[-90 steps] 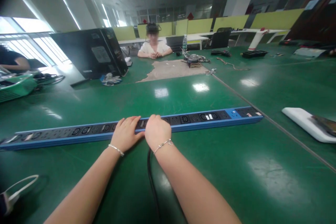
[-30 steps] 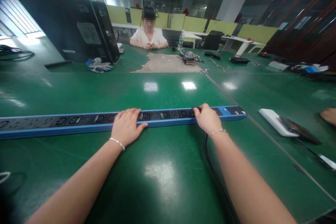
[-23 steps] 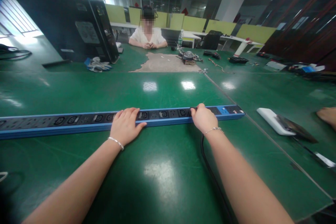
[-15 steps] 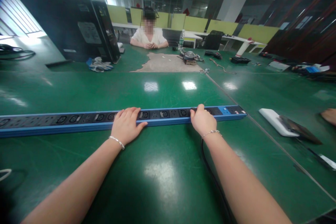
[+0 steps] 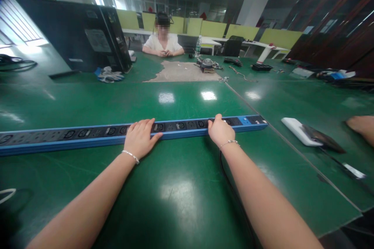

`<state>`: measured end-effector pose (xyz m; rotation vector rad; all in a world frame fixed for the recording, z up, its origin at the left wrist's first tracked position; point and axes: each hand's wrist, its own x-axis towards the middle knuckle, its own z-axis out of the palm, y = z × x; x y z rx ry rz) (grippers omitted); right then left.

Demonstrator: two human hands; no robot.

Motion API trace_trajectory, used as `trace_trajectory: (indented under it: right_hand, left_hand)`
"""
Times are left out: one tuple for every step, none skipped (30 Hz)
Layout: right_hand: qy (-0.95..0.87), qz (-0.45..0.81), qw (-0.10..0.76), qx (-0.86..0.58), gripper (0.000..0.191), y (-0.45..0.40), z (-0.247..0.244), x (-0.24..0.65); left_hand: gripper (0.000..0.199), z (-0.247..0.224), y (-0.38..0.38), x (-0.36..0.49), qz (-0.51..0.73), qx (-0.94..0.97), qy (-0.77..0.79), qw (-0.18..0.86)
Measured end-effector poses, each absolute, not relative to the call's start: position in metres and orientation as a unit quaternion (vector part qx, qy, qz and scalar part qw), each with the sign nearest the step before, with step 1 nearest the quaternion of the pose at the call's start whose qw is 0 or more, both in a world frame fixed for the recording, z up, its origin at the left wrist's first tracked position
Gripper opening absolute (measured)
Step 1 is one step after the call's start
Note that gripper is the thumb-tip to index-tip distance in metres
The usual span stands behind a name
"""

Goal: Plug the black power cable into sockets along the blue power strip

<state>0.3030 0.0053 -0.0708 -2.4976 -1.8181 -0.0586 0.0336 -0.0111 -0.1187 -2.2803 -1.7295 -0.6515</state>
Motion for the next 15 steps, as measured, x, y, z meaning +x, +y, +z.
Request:
trace_trajectory:
  right_hand:
    - [-0.588,-0.017,0.03,-0.808,0.036,0.005,-0.071,0.302]
    - [-0.587,-0.014,0.035,-0.809,0.036,0.004,-0.071,0.302]
    - [-0.585,-0.011,0.042,-0.81,0.036,0.003,-0.07,0.302]
    - [-0.58,-0.011,0.053,-0.813,0.036,0.003,-0.067,0.304]
    - [-0.575,-0.017,0.07,-0.815,0.037,0.003,-0.062,0.307]
    - [-0.567,-0.028,0.092,-0.818,0.039,0.003,-0.056,0.313]
    - [-0.557,-0.042,0.116,-0.821,0.04,0.005,-0.049,0.32]
    - [-0.55,-0.059,0.141,-0.821,0.041,0.006,-0.041,0.329]
    - [-0.54,-0.067,0.153,-0.825,0.041,0.008,-0.034,0.34]
    - [-0.537,-0.066,0.154,-0.827,0.04,0.01,-0.028,0.351]
    - [-0.535,-0.063,0.151,-0.829,0.039,0.012,-0.024,0.362]
    - [-0.533,-0.057,0.145,-0.831,0.038,0.014,-0.022,0.373]
    - [-0.532,-0.05,0.138,-0.834,0.038,0.015,-0.022,0.383]
    - [-0.53,-0.046,0.13,-0.837,0.038,0.016,-0.024,0.392]
    - [-0.528,-0.042,0.122,-0.839,0.039,0.017,-0.028,0.399]
  left_hand:
    - [0.059,-0.119,-0.011,0.034,-0.219,-0.774,-0.584,0.104]
    - [0.058,-0.119,-0.011,0.033,-0.217,-0.776,-0.583,0.105]
    - [0.057,-0.119,-0.011,0.033,-0.215,-0.777,-0.582,0.107]
    - [0.056,-0.119,-0.011,0.033,-0.213,-0.778,-0.581,0.109]
    - [0.055,-0.119,-0.011,0.033,-0.211,-0.778,-0.582,0.111]
    - [0.055,-0.12,-0.011,0.033,-0.21,-0.778,-0.582,0.113]
    - [0.055,-0.12,-0.011,0.033,-0.209,-0.778,-0.581,0.113]
    - [0.055,-0.119,-0.011,0.033,-0.209,-0.778,-0.581,0.112]
    - [0.055,-0.119,-0.01,0.033,-0.21,-0.778,-0.581,0.111]
    - [0.055,-0.119,-0.01,0.033,-0.211,-0.778,-0.581,0.11]
    - [0.055,-0.119,-0.01,0.033,-0.212,-0.778,-0.581,0.109]
    - [0.055,-0.12,-0.01,0.033,-0.213,-0.778,-0.581,0.109]
    - [0.055,-0.12,-0.01,0.033,-0.214,-0.778,-0.581,0.109]
    - [0.055,-0.12,-0.009,0.033,-0.214,-0.778,-0.58,0.11]
    - [0.055,-0.12,-0.009,0.033,-0.214,-0.779,-0.579,0.111]
